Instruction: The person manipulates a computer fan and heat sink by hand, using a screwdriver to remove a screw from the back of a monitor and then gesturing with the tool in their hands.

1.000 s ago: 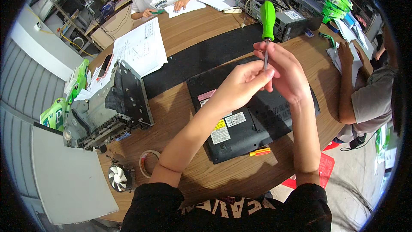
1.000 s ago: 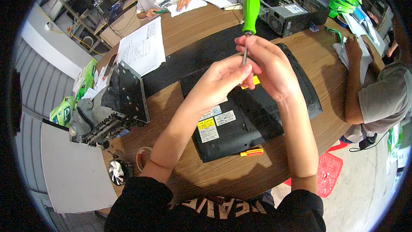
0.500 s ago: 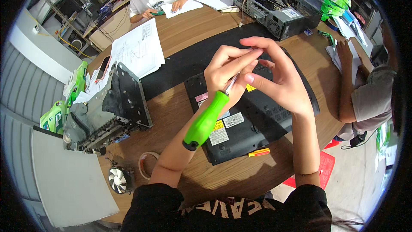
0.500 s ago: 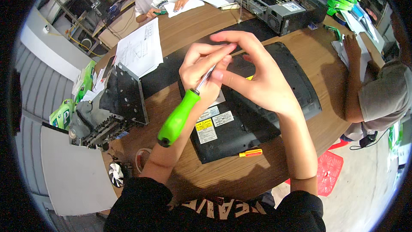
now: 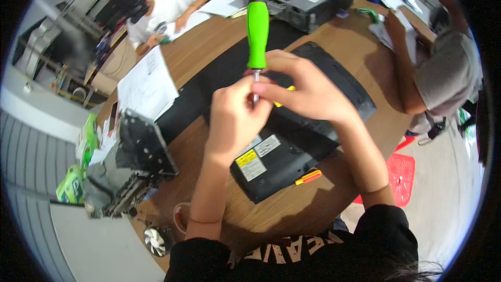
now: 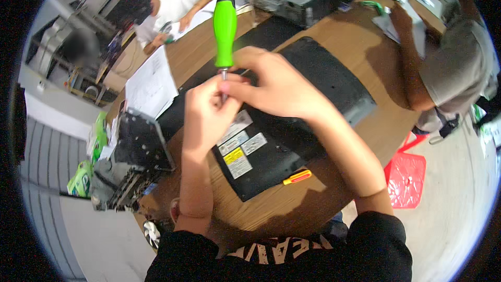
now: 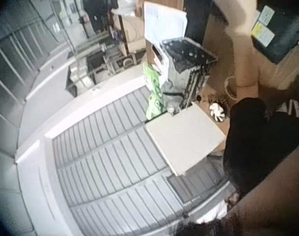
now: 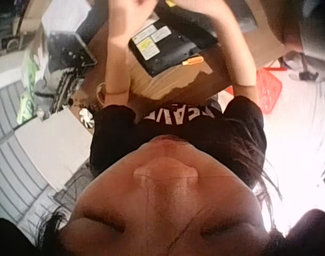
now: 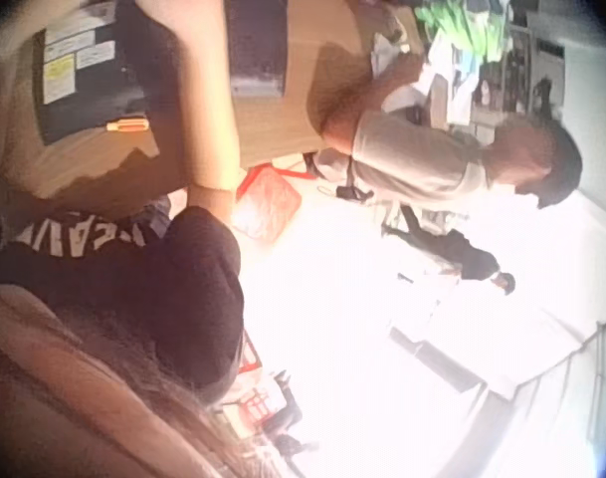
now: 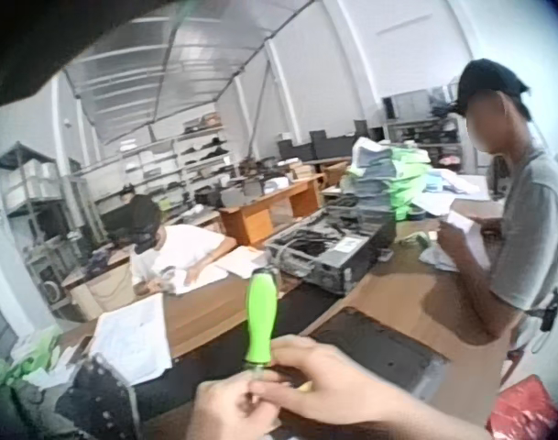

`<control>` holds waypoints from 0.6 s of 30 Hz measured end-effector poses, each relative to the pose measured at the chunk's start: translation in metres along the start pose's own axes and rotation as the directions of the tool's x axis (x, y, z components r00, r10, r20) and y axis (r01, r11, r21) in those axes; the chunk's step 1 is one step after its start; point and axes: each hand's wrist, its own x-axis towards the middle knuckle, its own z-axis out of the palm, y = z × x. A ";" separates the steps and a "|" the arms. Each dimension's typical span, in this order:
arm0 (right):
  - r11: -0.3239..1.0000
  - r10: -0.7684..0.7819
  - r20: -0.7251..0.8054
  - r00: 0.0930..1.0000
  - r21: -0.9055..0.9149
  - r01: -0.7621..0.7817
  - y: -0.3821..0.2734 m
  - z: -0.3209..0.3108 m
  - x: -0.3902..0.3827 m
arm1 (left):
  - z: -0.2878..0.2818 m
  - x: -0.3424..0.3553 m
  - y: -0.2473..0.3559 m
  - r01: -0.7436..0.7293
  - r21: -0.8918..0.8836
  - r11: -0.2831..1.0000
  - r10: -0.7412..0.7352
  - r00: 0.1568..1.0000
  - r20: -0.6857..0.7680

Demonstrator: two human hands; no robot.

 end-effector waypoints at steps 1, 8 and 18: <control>0.996 0.058 -0.004 0.998 0.061 -0.058 0.009 0.003 -0.003 | 0.006 0.003 0.001 -0.005 0.012 1.000 0.005 0.999 -0.036; 0.919 0.198 0.093 0.976 0.328 -0.217 0.009 -0.007 0.002 | 0.008 0.004 0.004 0.033 -0.017 0.999 -0.034 0.999 -0.018; 0.983 -0.113 -0.101 0.988 0.135 0.126 -0.015 0.004 -0.004 | 0.005 0.011 -0.020 -0.307 -0.033 0.951 0.305 0.952 -0.036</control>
